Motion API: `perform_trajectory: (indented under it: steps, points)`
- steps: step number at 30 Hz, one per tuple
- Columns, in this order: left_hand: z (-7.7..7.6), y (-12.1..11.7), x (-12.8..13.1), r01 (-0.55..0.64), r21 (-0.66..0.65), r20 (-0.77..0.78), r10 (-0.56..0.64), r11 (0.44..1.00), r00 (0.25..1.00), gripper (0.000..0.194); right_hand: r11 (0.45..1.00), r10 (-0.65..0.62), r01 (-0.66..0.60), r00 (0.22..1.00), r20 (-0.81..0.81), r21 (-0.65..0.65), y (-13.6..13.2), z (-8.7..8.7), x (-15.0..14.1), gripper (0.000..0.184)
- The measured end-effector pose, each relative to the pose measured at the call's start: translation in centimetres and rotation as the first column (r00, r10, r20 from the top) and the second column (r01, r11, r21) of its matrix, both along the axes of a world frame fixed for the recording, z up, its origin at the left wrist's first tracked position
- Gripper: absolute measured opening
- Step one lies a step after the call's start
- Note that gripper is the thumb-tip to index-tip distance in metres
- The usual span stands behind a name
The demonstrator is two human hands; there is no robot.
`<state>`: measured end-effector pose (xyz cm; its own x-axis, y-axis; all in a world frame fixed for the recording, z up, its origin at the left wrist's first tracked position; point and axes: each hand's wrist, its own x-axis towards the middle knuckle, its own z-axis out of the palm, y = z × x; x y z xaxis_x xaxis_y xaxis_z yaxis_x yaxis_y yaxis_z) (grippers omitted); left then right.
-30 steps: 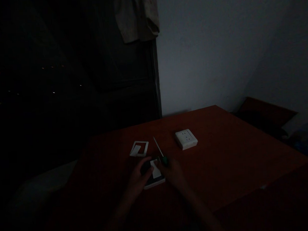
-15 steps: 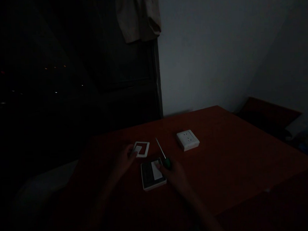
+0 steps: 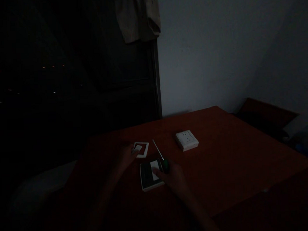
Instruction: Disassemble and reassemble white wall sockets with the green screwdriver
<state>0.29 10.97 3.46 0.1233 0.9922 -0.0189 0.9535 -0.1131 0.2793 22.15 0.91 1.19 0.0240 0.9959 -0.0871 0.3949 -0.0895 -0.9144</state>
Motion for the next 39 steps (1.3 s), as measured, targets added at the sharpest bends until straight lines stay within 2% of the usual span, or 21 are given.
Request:
perform_trajectory:
  steps: [6, 10, 16, 19, 24, 27, 29, 32, 36, 39]
  points:
    - [-0.3, 0.8, 0.0, -0.003, -0.046, 0.050, 0.005, 0.999, 0.999, 0.013, 1.000, 0.010, -0.010, 1.000, 0.018, 0.004, 0.1, -0.1, 0.0, 0.040]
    - [-0.2, 0.8, 0.3, -0.002, -0.047, 0.142, 0.009, 0.999, 0.990, 0.007, 1.000, 0.020, -0.021, 1.000, 0.017, 0.011, 0.1, -0.3, 0.1, 0.042]
    - [0.2, 0.2, 0.2, -0.014, -0.012, 0.340, 0.017, 1.000, 0.940, 0.014, 1.000, 0.013, -0.013, 1.000, 0.015, 0.012, 0.2, -0.6, 0.0, 0.043]
    - [0.8, -0.8, -0.1, -0.001, -0.022, 0.479, 0.011, 1.000, 0.878, 0.009, 1.000, 0.006, -0.006, 1.000, 0.018, 0.011, 0.2, -0.7, 0.0, 0.043]
    - [1.6, -4.7, 0.2, 0.057, -0.083, 0.665, 0.013, 0.995, 0.747, 0.036, 0.999, 0.013, -0.013, 1.000, 0.004, 0.030, 0.2, -0.5, -0.1, 0.040]
    - [1.4, -7.3, 1.0, 0.096, -0.212, 0.788, 0.112, 0.973, 0.605, 0.050, 0.999, 0.017, -0.017, 1.000, -0.004, 0.034, 0.1, -0.4, -0.1, 0.039]
    - [1.0, -8.4, 1.5, 0.106, -0.266, 0.812, 0.164, 0.958, 0.560, 0.053, 0.999, 0.023, -0.023, 1.000, -0.005, 0.033, 0.1, -0.3, -0.1, 0.039]
    - [0.4, -9.3, 2.1, 0.105, -0.239, 0.799, 0.134, 0.965, 0.586, 0.050, 0.999, 0.026, -0.026, 1.000, 0.005, 0.031, 0.0, -0.2, -0.1, 0.040]
    - [-0.2, -9.5, 2.5, 0.102, -0.134, 0.735, 0.030, 0.986, 0.677, 0.043, 0.999, 0.029, -0.030, 0.999, 0.022, 0.031, 0.2, -0.2, 0.0, 0.040]
    - [-0.4, -9.7, 2.7, 0.066, -0.093, 0.669, 0.013, 0.994, 0.743, 0.034, 0.999, 0.029, -0.030, 0.999, 0.031, 0.025, 0.3, -0.4, 0.1, 0.040]
